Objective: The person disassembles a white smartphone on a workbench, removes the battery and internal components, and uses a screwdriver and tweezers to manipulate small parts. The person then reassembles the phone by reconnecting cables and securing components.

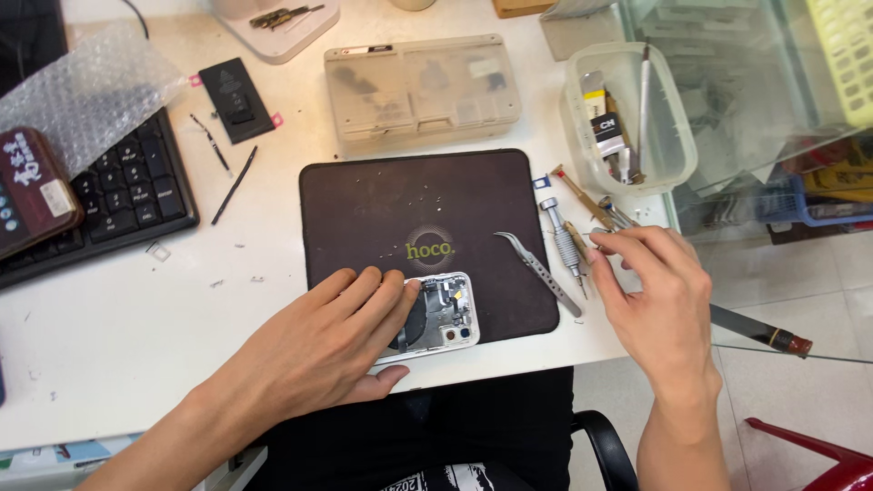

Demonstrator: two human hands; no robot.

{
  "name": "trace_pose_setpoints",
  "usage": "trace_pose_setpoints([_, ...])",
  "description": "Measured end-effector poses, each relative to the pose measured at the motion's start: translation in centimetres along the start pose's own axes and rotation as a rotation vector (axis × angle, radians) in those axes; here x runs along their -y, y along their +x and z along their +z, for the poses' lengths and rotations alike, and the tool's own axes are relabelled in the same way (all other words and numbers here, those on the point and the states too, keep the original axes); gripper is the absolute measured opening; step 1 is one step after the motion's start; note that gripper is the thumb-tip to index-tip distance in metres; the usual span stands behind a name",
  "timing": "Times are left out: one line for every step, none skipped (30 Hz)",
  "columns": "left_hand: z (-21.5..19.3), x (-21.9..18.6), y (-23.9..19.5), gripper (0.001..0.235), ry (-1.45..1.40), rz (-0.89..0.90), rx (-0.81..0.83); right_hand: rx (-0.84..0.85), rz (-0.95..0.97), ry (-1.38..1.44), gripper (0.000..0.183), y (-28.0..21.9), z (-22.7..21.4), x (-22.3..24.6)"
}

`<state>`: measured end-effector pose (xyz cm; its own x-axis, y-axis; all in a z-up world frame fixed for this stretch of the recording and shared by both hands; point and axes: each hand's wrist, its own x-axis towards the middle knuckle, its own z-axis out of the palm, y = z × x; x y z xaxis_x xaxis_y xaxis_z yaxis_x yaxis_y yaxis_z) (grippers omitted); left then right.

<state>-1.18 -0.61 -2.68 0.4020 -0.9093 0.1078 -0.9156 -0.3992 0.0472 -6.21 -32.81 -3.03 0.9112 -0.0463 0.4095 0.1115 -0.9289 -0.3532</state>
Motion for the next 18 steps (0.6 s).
trace_pose_setpoints([-0.1,0.1,0.2,0.077,-0.011,0.005,0.024,0.026,0.065,0.019,0.019,-0.1,-0.5,-0.1])
trace_pose_setpoints([-0.3,0.1,0.3,0.076,-0.022,0.004,0.051,0.057,0.127,0.043,0.019,-0.1,-0.8,-0.2])
trace_pose_setpoints([-0.4,0.1,0.5,0.076,-0.032,0.004,0.078,0.064,0.096,0.015,0.019,-0.2,-1.1,-0.3])
trace_pose_setpoints([-0.5,0.3,0.6,0.076,-0.038,0.008,0.066,0.063,0.076,-0.008,0.019,-0.6,-1.2,-0.3])
trace_pose_setpoints([-0.5,0.3,0.7,0.076,-0.044,0.013,0.055,0.062,0.056,-0.031,0.019,-1.0,-1.1,-0.2])
trace_pose_setpoints([-0.5,0.2,0.7,0.076,-0.056,0.003,0.041,0.064,0.062,-0.045,0.02,-1.3,-1.0,-0.1])
trace_pose_setpoints([-0.5,0.3,0.6,0.076,-0.055,0.009,0.028,0.065,0.068,-0.059,0.021,-1.6,-0.7,0.0])
trace_pose_setpoints([-0.3,0.4,0.5,0.076,-0.058,0.008,0.011,0.073,0.066,-0.076,0.022,-1.8,-0.4,0.0])
trace_pose_setpoints([-0.2,0.4,0.3,0.076,-0.061,0.006,-0.006,0.06,0.064,-0.085,0.02,-1.9,-0.2,0.0])
trace_pose_setpoints([-0.1,0.5,0.3,0.076,-0.075,-0.002,-0.008,0.044,0.069,-0.094,0.018,-2.0,0.1,-0.1])
trace_pose_setpoints([-0.1,0.4,0.2,0.076,-0.09,-0.01,-0.009,0.027,0.074,-0.102,0.016,-2.2,0.3,-0.1])
trace_pose_setpoints([0.0,0.4,0.2,0.076,-0.103,-0.022,-0.015,-0.007,0.04,-0.132,0.016,-2.3,0.4,-0.2])
trace_pose_setpoints([0.0,0.4,0.2,0.076,-0.096,-0.018,-0.038,-0.041,0.005,-0.161,0.016,-2.4,0.5,-0.1])
trace_pose_setpoints([0.0,0.4,0.1,0.075,-0.09,-0.015,-0.06,-0.074,-0.03,-0.19,0.016,-2.5,0.6,-0.1])
trace_pose_setpoints([0.0,0.5,0.0,0.075,-0.084,-0.012,-0.082,-0.103,-0.018,-0.162,0.015,-2.6,0.5,-0.1])
trace_pose_setpoints([0.1,0.5,-0.1,0.074,-0.109,-0.02,-0.075,-0.127,-0.008,-0.132,0.015,-2.8,0.4,0.0])
trace_pose_setpoints([0.1,0.6,-0.2,0.073,-0.133,-0.028,-0.069,-0.151,0.003,-0.102,0.015,-2.9,0.2,0.2])
trace_pose_setpoints([0.2,0.6,-0.2,0.073,-0.157,-0.035,-0.062,-0.174,0.025,0.023,0.014,-3.0,0.0,0.3])
